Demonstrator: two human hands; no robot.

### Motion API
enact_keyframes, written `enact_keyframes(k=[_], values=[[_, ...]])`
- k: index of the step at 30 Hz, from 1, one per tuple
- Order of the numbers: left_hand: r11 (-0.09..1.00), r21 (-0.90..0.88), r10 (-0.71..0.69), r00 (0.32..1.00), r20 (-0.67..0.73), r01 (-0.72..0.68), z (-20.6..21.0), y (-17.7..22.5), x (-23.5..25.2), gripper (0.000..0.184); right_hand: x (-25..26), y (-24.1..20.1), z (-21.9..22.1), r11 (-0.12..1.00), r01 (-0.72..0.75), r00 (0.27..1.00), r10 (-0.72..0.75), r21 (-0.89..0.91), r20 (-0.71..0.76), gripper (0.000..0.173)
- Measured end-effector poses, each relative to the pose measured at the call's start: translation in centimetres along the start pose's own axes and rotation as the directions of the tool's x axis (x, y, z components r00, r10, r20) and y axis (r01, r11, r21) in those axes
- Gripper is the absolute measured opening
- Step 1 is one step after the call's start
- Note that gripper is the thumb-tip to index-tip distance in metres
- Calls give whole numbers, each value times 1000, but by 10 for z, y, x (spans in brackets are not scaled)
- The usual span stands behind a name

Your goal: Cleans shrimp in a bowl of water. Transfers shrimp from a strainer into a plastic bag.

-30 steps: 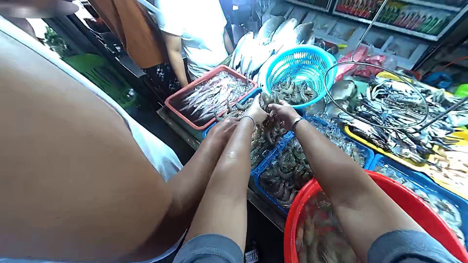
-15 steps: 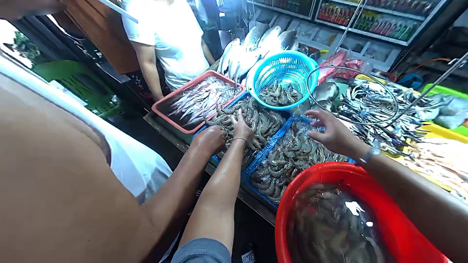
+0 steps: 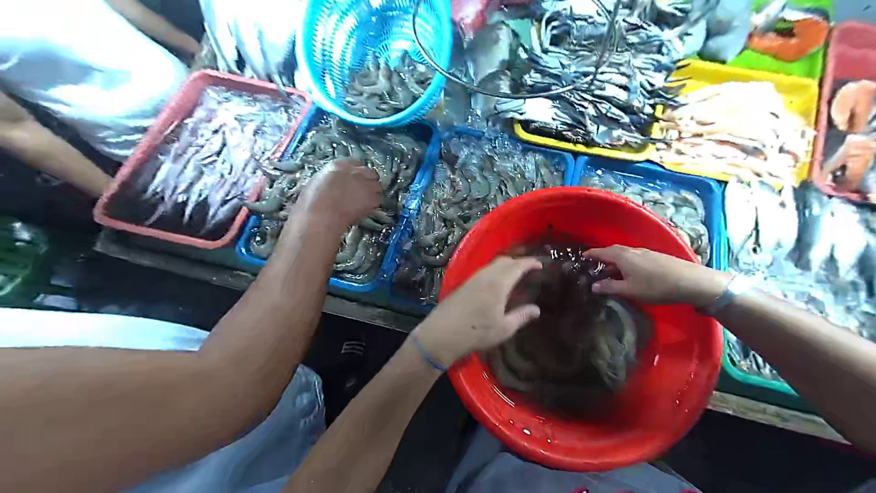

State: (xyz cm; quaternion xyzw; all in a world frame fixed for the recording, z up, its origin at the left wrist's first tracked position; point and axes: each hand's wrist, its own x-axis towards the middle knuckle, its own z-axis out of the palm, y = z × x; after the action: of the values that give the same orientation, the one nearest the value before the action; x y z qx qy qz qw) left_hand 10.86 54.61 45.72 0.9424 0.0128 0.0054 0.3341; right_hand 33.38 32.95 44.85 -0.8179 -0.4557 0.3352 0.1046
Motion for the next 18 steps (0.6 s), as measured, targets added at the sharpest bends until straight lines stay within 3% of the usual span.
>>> enact_keyframes(k=[2, 4, 10, 14, 18], values=[[989, 124, -109, 969, 221, 83, 24, 2, -5, 71, 4, 8, 11, 998, -61, 998, 60, -28, -35, 62], [952, 260, -247, 901, 356, 159, 34, 8, -6, 82, 10, 15, 19, 991, -128, 991, 127, -29, -50, 64], [811, 464, -561, 699, 444, 356, 51, 17, -11, 118, 4, 24, 46, 956, -294, 953, 293, 2, 79, 68], [807, 454, -582, 645, 496, 378, 55, 18, -9, 126, -7, 22, 54, 925, -320, 941, 286, 204, 182, 60], [832, 400, -551, 648, 525, 383, 62, 17, -6, 122, -13, 27, 61, 900, -257, 948, 164, 352, 273, 61]])
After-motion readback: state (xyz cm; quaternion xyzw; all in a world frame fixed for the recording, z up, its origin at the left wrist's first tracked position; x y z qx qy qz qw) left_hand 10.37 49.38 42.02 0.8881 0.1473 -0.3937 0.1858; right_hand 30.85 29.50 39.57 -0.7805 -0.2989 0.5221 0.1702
